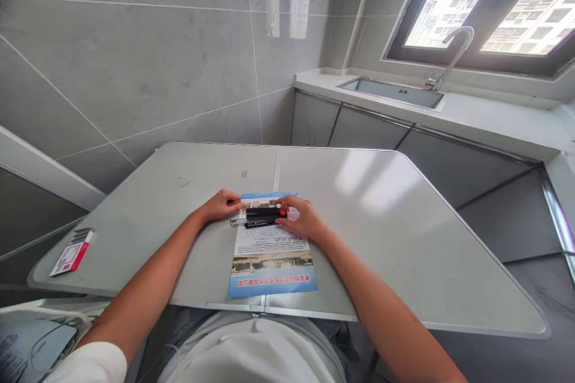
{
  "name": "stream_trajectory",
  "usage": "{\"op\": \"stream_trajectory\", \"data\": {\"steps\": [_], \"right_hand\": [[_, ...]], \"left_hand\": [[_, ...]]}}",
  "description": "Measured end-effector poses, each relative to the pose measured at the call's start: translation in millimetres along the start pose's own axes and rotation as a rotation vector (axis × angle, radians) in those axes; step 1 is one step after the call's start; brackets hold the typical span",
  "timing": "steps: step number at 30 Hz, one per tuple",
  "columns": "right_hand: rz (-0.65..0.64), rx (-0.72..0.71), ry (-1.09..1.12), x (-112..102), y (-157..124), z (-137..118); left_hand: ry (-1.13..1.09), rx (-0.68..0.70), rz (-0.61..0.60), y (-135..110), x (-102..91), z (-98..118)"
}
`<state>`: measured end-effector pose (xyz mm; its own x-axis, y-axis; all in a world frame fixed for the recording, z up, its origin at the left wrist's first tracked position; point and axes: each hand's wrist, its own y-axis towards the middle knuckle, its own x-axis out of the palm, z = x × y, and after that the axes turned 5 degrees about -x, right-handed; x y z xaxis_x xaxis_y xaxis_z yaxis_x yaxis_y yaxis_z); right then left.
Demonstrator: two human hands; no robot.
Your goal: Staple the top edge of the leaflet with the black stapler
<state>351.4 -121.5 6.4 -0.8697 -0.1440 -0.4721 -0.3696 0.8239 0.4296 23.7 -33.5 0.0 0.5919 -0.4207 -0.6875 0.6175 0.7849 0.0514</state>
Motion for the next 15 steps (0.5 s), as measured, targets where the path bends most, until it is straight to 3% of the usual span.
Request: {"op": "stream_trajectory", "data": {"steps": [6, 9, 12, 15], "right_hand": [[-0.063, -0.167, -0.172, 23.1, 1.8, 4.6], [0.045, -0.358, -0.230, 25.5, -1.2, 5.7], [0.160, -0.556, -0.348, 20.6, -3.3, -0.4], [0.168, -0.712, -0.566, 15.6, -3.1, -10.5]], "left_hand": [[-0.012, -0.032, -0.014, -1.6, -0.5, 2.1], [-0.132, -0.054, 0.056, 0.7, 2.7, 6.3], [-0.481, -0.095, 0.147, 6.8, 9.2, 14.4], [-0.906, -0.161, 0.153, 11.5, 15.2, 23.8]]}}
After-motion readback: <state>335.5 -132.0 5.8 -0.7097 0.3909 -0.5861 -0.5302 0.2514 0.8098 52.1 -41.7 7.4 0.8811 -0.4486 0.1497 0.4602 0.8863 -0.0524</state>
